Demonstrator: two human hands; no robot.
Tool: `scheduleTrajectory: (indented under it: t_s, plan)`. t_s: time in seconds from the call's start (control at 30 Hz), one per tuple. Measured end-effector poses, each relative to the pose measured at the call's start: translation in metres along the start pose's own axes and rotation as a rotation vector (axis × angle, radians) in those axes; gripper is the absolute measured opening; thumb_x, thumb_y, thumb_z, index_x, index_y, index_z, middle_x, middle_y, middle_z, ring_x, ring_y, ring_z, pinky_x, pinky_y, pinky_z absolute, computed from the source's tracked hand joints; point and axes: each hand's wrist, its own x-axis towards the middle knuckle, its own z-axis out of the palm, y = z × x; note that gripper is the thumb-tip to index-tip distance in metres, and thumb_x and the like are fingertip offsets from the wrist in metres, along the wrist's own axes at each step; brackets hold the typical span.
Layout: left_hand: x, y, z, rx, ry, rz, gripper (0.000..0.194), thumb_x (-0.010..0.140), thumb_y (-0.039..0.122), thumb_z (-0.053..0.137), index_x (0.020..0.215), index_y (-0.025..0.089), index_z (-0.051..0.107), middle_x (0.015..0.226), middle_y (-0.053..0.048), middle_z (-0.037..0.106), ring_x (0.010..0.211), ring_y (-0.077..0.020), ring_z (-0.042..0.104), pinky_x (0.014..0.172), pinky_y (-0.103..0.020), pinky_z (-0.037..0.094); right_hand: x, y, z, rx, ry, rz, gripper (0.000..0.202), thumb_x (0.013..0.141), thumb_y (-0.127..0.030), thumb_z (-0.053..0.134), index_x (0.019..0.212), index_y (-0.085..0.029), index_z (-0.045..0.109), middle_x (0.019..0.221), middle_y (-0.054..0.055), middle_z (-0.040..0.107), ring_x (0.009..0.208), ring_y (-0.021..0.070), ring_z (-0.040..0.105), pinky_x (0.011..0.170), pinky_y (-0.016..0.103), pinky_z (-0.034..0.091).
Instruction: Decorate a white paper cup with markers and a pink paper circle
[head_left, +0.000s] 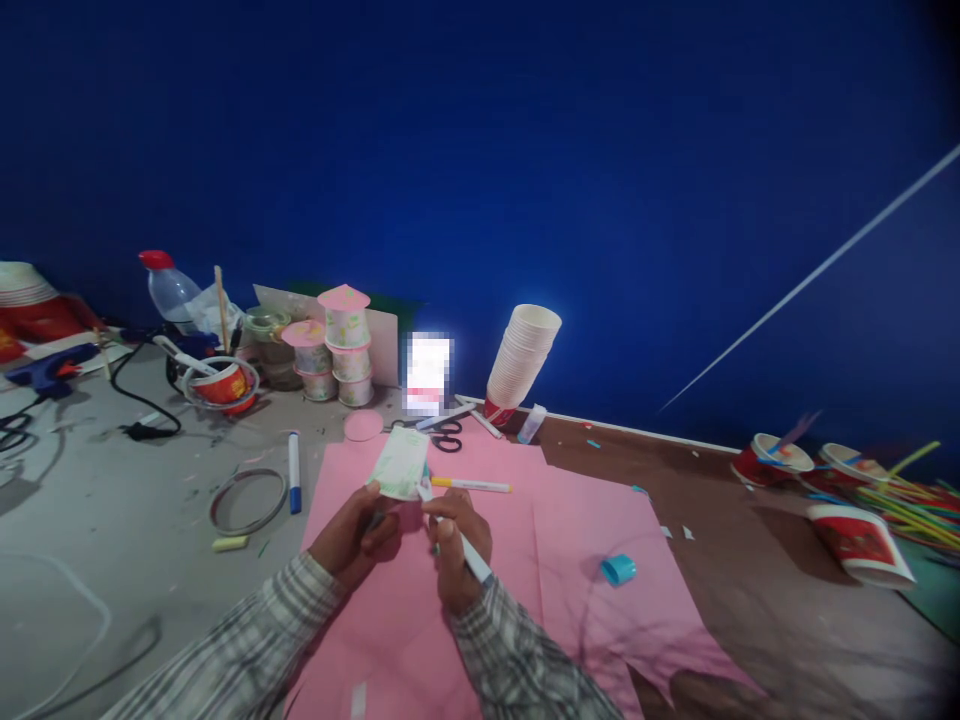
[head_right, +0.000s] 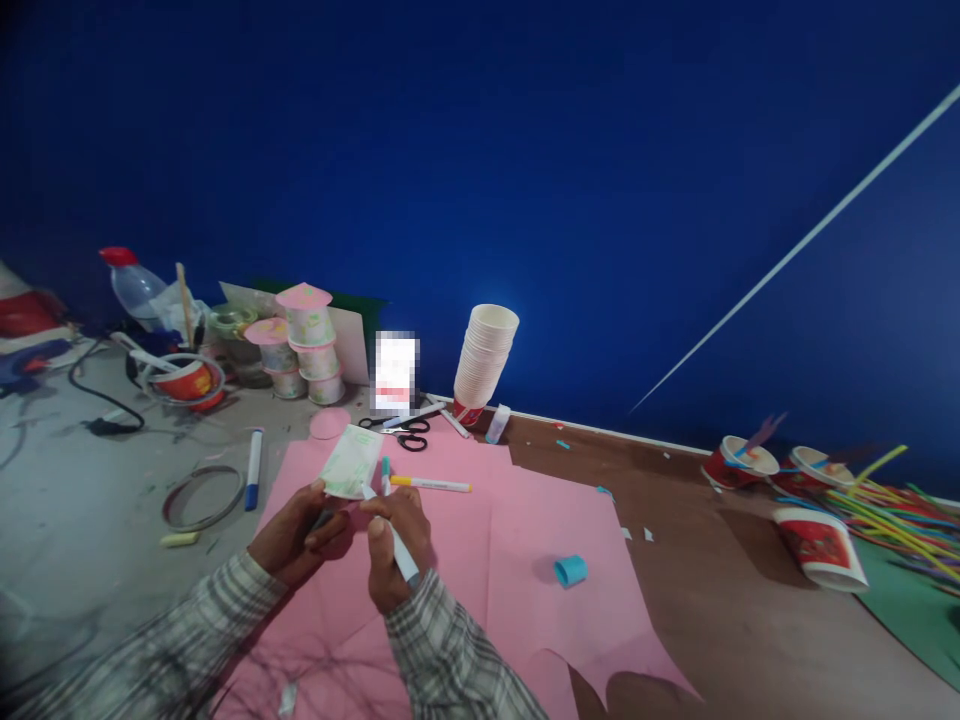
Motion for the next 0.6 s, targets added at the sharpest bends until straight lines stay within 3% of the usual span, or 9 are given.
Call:
scheduleTrajectory:
  t_s: [0.33,0.6]
  plan:
    - [-0.0005,0.0012,0.0015,-0.025,-0.002,0.003,0.035,0.057,0.051,0.068,0.063,0.022,0.050,0.031,0.015,0.034,0.025,-0.0034,0.019,0.029,-0.019,0.018,-0.0010,-0.0026,0.0007,-0.011,-0.077,0.026,0.024,0.083,-0.023,0.044,0.084,-0.022,0.067,0.056,0.001,0.060,0.060,0.0232,0.058,0.061,0.039,0.049]
    - [-0.0004,0.0018,0.0017,-0.028,-0.006,0.008,0.033,0.059,0.051,0.068,0.062,0.022,0.050,0.031,0.015,0.034,0.025,-0.0032,0.018,0.028,-0.018,0.019,-0.0040,0.0000,0.0006,-0.007,-0.069,0.080,0.025,0.085,-0.026,0.043,0.084,-0.022,0.067,0.060,0.002,0.059,0.067,0.0240,0.058,0.063,0.039,0.049]
